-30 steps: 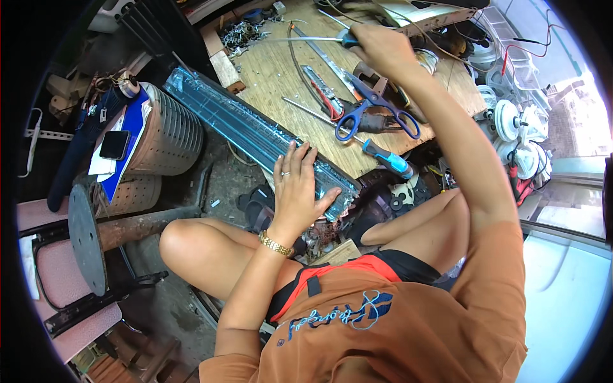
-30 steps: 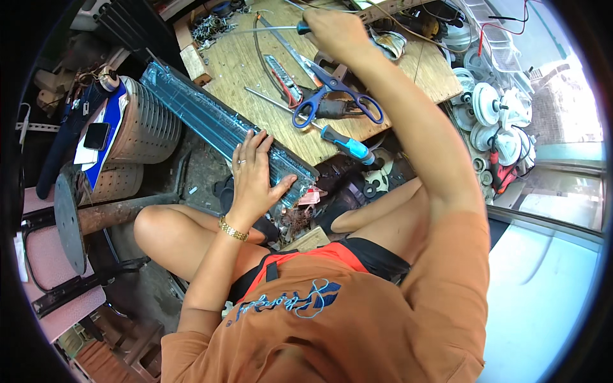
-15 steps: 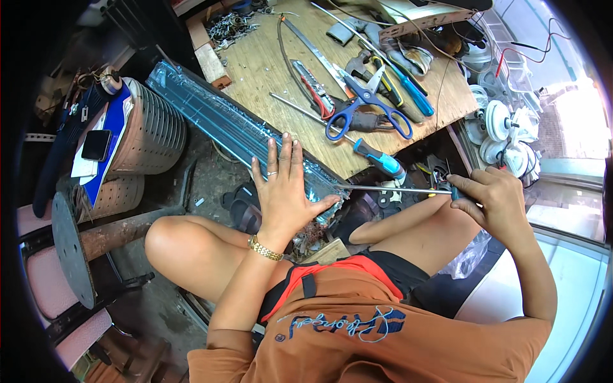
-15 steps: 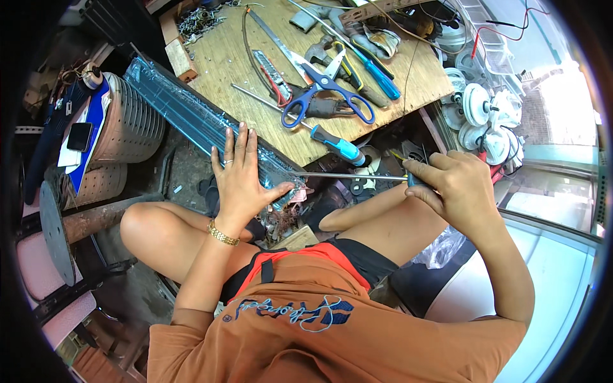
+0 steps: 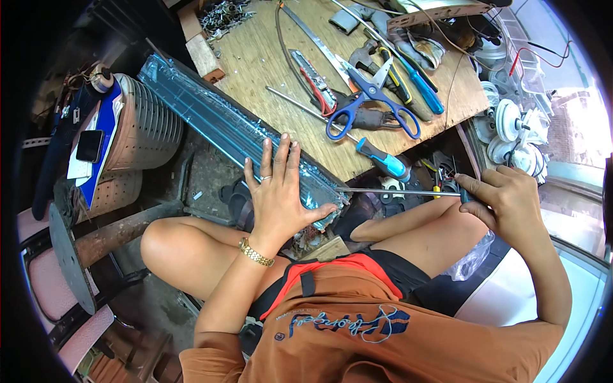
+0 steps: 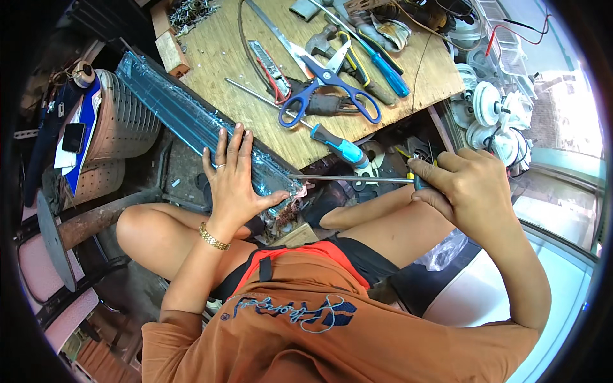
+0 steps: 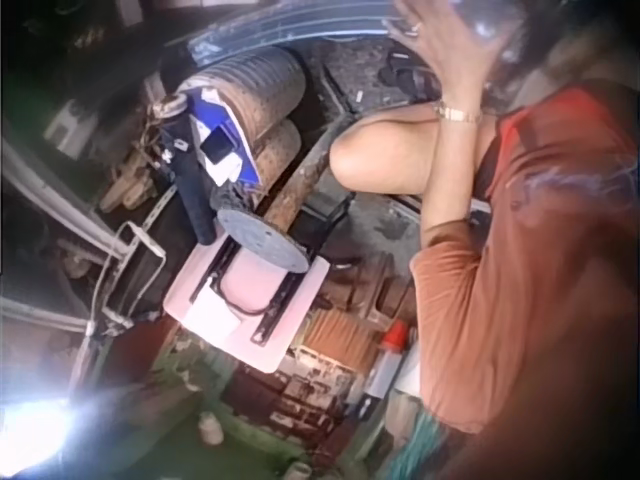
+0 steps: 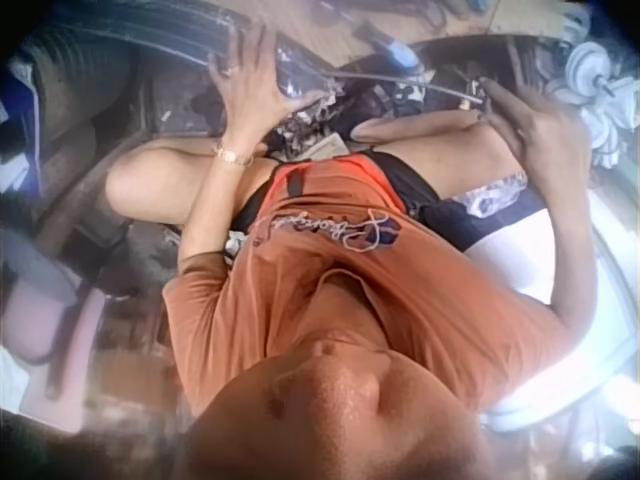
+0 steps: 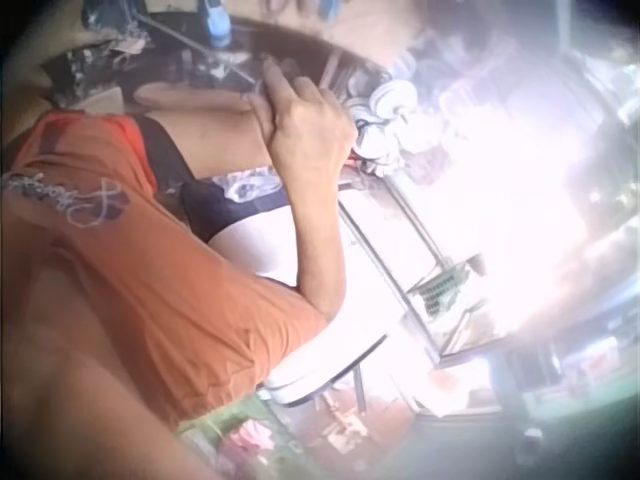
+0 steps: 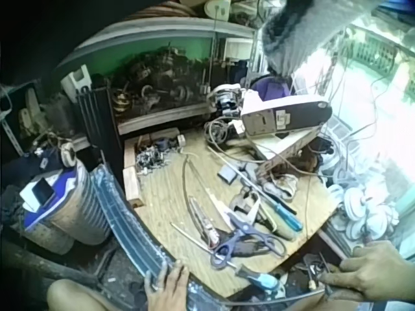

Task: The person uses a screwdriver and scissors to repair a blue metal appliance component, prying off metal clips and trimming internal elements by hand while sitting on the floor.

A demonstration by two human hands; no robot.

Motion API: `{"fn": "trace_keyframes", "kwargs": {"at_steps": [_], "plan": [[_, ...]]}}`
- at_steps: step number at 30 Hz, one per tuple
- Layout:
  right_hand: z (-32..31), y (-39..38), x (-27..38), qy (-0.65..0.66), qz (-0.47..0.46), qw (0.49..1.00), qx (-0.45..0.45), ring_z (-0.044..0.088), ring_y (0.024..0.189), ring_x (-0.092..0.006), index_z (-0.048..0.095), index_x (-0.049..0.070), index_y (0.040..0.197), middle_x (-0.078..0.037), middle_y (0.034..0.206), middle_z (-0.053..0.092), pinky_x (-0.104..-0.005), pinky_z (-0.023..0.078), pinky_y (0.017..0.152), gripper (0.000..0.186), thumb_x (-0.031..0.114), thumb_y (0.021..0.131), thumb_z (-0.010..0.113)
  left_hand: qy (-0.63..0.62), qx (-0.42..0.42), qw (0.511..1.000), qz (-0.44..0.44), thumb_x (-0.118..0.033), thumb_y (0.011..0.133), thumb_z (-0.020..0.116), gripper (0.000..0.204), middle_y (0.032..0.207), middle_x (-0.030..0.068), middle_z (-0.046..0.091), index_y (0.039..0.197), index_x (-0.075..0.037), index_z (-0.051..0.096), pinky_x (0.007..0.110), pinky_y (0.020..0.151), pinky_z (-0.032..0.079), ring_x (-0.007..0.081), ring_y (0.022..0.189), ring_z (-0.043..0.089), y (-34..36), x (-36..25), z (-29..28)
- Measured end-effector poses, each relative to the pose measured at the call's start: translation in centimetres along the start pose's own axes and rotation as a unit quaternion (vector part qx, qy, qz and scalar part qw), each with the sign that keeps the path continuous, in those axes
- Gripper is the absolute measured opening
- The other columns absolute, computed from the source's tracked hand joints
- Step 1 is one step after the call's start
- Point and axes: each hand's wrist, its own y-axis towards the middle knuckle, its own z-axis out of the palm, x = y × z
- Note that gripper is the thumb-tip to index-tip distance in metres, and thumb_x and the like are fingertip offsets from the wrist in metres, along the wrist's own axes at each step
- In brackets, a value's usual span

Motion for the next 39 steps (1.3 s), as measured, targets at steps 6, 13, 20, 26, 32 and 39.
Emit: {"fn": "trace_keyframes", "kwargs": {"at_steps": [6, 13, 20, 26, 32, 39], "plan": [[-2.6, 2.5, 1.9, -0.111, -0.054, 0.992, 0.016, 0.063, 0.071, -0.023, 0.079, 0.015, 0.117, -0.003, 0.078, 0.063, -0.0393, 0.049, 0.064, 0.047, 0.033, 0.074, 0.085, 0.02, 0.022, 1.0, 0.007, -0.084, 0.065, 0.076, 0.131, 0.173, 0.0131, 0.031, 0.162, -0.003, 0.038, 0.073, 0.122, 0.009, 0.0379, 0.163, 0.018, 0.1, 0.2, -0.1], [0.3, 6.7, -4.7, -0.017, -0.115, 0.992, 0.058, 0.068, 0.072, -0.0288, 0.08, 0.012, 0.111, -0.005, 0.075, 0.067, -0.0424, 0.05, 0.064, 0.041, 0.038, 0.079, 0.081, 0.015, 0.04, 0.999, 0.004, -0.087, 0.063, 0.075, 0.135, 0.174, 0.0138, 0.03, 0.162, -0.003, 0.037, 0.074, 0.121, 0.005, 0.0415, 0.162, 0.018, 0.2, 0.1, -0.1], [8.4, 7.0, -10.4, 0.189, -0.097, 0.968, 0.133, 0.072, 0.08, -0.0385, 0.079, 0.009, 0.116, -0.016, 0.09, 0.076, -0.0482, 0.054, 0.071, 0.039, 0.039, 0.092, 0.075, 0.018, 0.046, 0.999, 0.009, -0.086, 0.06, 0.078, 0.137, 0.173, 0.0126, 0.031, 0.162, -0.003, 0.037, 0.072, 0.122, 0.004, 0.0422, 0.162, 0.019, 0.6, 0.1, -0.2], [7.8, 4.5, -7.8, 0.179, -0.096, 0.975, 0.087, 0.07, 0.074, -0.0357, 0.077, 0.01, 0.112, -0.013, 0.077, 0.07, -0.0481, 0.053, 0.065, 0.038, 0.038, 0.087, 0.077, 0.005, 0.072, 0.997, 0.019, -0.086, 0.05, 0.082, 0.148, 0.174, 0.0125, 0.031, 0.164, -0.004, 0.034, 0.066, 0.124, 0.006, 0.0396, 0.162, 0.02, -0.4, 1.6, -1.5], [7.2, 1.7, -2.9, 0.083, -0.101, 0.99, 0.046, 0.067, 0.068, -0.0258, 0.075, 0.012, 0.111, -0.005, 0.076, 0.063, -0.041, 0.052, 0.06, 0.043, 0.047, 0.086, 0.075, 0.013, 0.069, 0.996, 0.063, -0.093, 0.054, 0.075, 0.145, 0.172, 0.0122, 0.037, 0.163, -0.006, 0.037, 0.065, 0.124, 0.002, 0.039, 0.162, 0.023, -1.5, 3.7, -1.4], [9.3, 1.6, -2.6, 0.123, -0.088, 0.987, 0.058, 0.069, 0.07, -0.0321, 0.074, 0.006, 0.112, -0.011, 0.083, 0.071, -0.046, 0.053, 0.063, 0.048, 0.045, 0.086, 0.077, 0.016, 0.052, 0.997, 0.061, -0.095, 0.059, 0.07, 0.139, 0.171, 0.01, 0.037, 0.163, -0.008, 0.04, 0.066, 0.123, 0.002, 0.0372, 0.161, 0.025, -2.0, 3.9, -1.1]]}}
